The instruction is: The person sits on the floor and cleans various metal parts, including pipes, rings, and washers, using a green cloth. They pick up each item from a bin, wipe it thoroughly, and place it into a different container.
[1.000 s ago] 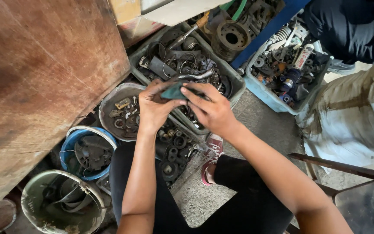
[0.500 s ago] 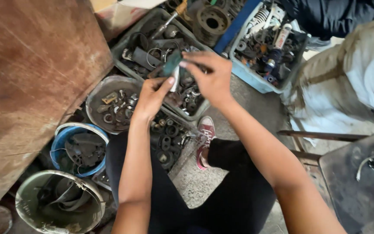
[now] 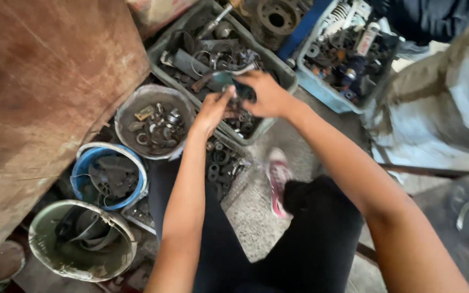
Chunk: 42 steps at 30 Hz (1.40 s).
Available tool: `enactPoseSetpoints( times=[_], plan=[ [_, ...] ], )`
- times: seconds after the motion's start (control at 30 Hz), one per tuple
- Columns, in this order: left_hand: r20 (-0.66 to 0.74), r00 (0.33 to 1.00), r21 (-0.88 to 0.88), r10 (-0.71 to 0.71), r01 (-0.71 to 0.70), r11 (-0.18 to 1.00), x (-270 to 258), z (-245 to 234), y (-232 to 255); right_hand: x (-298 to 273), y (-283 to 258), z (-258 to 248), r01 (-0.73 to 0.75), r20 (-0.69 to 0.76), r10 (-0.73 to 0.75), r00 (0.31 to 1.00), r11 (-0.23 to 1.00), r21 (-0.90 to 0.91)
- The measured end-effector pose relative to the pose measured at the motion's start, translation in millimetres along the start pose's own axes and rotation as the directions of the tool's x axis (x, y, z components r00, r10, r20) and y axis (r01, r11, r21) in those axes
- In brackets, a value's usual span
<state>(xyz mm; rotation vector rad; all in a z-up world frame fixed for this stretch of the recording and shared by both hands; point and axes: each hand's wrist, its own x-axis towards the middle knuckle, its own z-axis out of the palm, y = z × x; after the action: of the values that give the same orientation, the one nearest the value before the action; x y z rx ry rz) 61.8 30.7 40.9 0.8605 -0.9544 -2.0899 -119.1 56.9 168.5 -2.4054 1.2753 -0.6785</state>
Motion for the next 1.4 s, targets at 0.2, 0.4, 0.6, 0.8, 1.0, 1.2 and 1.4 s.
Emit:
enactPoseSetpoints(
  times=[0.2,0.4,0.6,0.8,1.0,1.2,1.4],
  plan=[
    [-0.096,0.995,0.228,0.036,-0.013,0.974,31.0,-10.9,-61.1,-28.2,48.9,36.3,-0.079,0.077,0.068,0.995,0.985,0.154],
    [-0.078,0.972,0.269,-0.222,0.235,0.934,70.4,-11.3,-65.2,-45.8,139.3,64.8,-0.194,0.115,0.173,0.978,0.96,0.204],
    [-0.213,0.97,0.697,-0.117,0.235,0.677,122.6,-64.4,-67.4,-63.4,230.2,94.5,-0.386,0.246,0.334,0.91,0.9,0.203],
    [-0.169,0.957,0.822,0.234,0.006,0.569,107.8,-130.7,-85.1,-82.4,256.3,151.2,-0.132,0.448,-0.031,0.893,0.935,0.328],
    [-0.342,0.917,0.836,0.207,0.196,0.512,58.9,-128.9,-58.5,-62.6,251.9,130.2,-0.003,0.158,-0.05,0.986,0.946,0.323],
    [-0.272,0.91,0.901,0.313,0.127,0.414,9.4,-149.2,-57.6,-47.4,365.3,108.2,-0.265,0.089,0.309,0.947,0.905,-0.332],
    [-0.381,0.897,0.878,0.223,0.275,0.392,-46.5,-125.5,-41.0,-48.6,438.7,168.3,-0.107,0.388,0.465,0.796,0.739,-0.665]
  ],
)
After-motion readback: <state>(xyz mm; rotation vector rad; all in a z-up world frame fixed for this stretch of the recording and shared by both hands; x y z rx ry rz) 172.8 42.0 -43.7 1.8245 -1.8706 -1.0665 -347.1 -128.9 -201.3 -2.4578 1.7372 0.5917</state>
